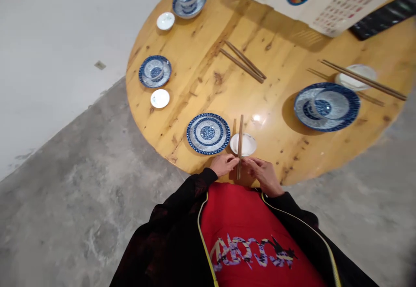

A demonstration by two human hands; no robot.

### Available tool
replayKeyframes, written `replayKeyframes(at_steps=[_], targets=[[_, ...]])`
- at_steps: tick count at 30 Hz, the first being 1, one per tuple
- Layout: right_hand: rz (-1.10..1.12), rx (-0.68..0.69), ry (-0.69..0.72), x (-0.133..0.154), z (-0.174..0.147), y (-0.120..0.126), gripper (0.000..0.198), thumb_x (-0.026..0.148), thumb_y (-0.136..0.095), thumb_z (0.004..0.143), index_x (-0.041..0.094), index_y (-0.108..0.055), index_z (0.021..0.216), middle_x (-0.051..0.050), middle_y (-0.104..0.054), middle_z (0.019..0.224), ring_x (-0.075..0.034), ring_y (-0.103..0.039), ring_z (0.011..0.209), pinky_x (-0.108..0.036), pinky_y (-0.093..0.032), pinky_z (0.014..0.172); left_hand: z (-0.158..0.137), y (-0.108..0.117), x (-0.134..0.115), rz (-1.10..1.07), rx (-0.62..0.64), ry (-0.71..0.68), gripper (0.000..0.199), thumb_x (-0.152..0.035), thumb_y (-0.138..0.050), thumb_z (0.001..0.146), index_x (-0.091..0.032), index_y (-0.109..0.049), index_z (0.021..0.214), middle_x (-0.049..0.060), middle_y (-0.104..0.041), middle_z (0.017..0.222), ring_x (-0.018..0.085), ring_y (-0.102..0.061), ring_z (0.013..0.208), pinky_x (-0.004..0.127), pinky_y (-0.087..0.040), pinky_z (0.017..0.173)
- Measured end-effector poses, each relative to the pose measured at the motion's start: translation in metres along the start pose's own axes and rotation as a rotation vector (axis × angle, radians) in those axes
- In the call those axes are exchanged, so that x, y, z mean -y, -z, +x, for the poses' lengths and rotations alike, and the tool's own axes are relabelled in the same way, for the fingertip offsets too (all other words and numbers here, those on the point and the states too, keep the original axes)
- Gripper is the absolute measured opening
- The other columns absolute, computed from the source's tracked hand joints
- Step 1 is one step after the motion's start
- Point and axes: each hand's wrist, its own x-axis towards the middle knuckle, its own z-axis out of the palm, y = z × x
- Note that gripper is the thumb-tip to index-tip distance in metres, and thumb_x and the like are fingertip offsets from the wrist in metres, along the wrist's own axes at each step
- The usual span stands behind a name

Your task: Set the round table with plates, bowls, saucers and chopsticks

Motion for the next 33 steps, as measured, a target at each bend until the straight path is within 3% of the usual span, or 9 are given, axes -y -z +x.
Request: replayKeyframes(at_steps=[7,13,18,25,29,33], targets=[[0.135,-0.203,-0.122,-0.021,-0.022,0.008,0.049,0.058,-0.083,0.056,0.014,-0.074,0.077,-0.008,-0.071,0.074,-0.01,-0.045,0.047,-0.025,-0.031,0.039,-0.022,0.004,0.011,0.021,0.03,-0.022,0.031,-0.038,-0.049,0.096,-0.018,-0.068,0.083,0.0,-0.068,0.069,0.014,-0.06,0.067,0.024,-0.039,0.063],[0.189,-0.273,-0.11,-0.037,-0.061,-0.002,0.049,0.057,-0.083,0.056,0.015,-0.075,0.08,-0.008,-0.07,0.074,-0.01,-0.045,0.047,-0.024,-0.034,0.039,-0.048,-0.01,0.03,0.046,0.057,-0.033,0.024,-0.037,-0.054,0.092,-0.02,-0.07,0.085,0.001,-0.072,0.082,0.016,-0.062,0.075,0.024,-0.04,0.066],[0.163,-0.157,-0.037,-0.033,-0.073,-0.011,0.049,0.062,-0.083,0.054,0.018,-0.074,0.075,-0.006,-0.068,0.069,-0.011,-0.044,0.045,-0.026,-0.032,0.037,-0.077,-0.011,0.041,0.038,-0.033,0.006,0.022,-0.034,-0.053,0.091,-0.021,-0.07,0.086,0.0,-0.071,0.076,0.016,-0.063,0.074,0.024,-0.043,0.069],[0.123,0.041,0.141,-0.015,-0.074,-0.005,0.049,0.063,-0.08,0.06,0.018,-0.075,0.078,-0.007,-0.07,0.075,-0.012,-0.047,0.049,-0.026,-0.035,0.041,-0.125,-0.008,0.046,-0.082,-0.377,0.12,0.023,-0.034,-0.05,0.09,-0.021,-0.067,0.082,-0.001,-0.067,0.07,0.015,-0.066,0.069,0.023,-0.045,0.068],[0.175,0.043,0.148,-0.028,-0.087,0.003,0.049,0.062,-0.08,0.062,0.017,-0.075,0.081,-0.007,-0.07,0.074,-0.012,-0.047,0.05,-0.025,-0.035,0.042,-0.149,-0.028,0.048,-0.158,-0.485,0.162,0.023,-0.033,-0.048,0.09,-0.02,-0.063,0.079,-0.002,-0.068,0.072,0.013,-0.067,0.065,0.023,-0.045,0.066],[0.181,0.104,0.082,-0.051,-0.105,-0.002,0.052,0.063,-0.078,0.059,0.016,-0.073,0.08,-0.008,-0.071,0.072,-0.013,-0.048,0.048,-0.026,-0.035,0.041,-0.173,-0.061,0.052,-0.146,-0.487,0.204,0.022,-0.033,-0.049,0.09,-0.02,-0.063,0.081,-0.002,-0.069,0.074,0.012,-0.067,0.066,0.022,-0.045,0.066]])
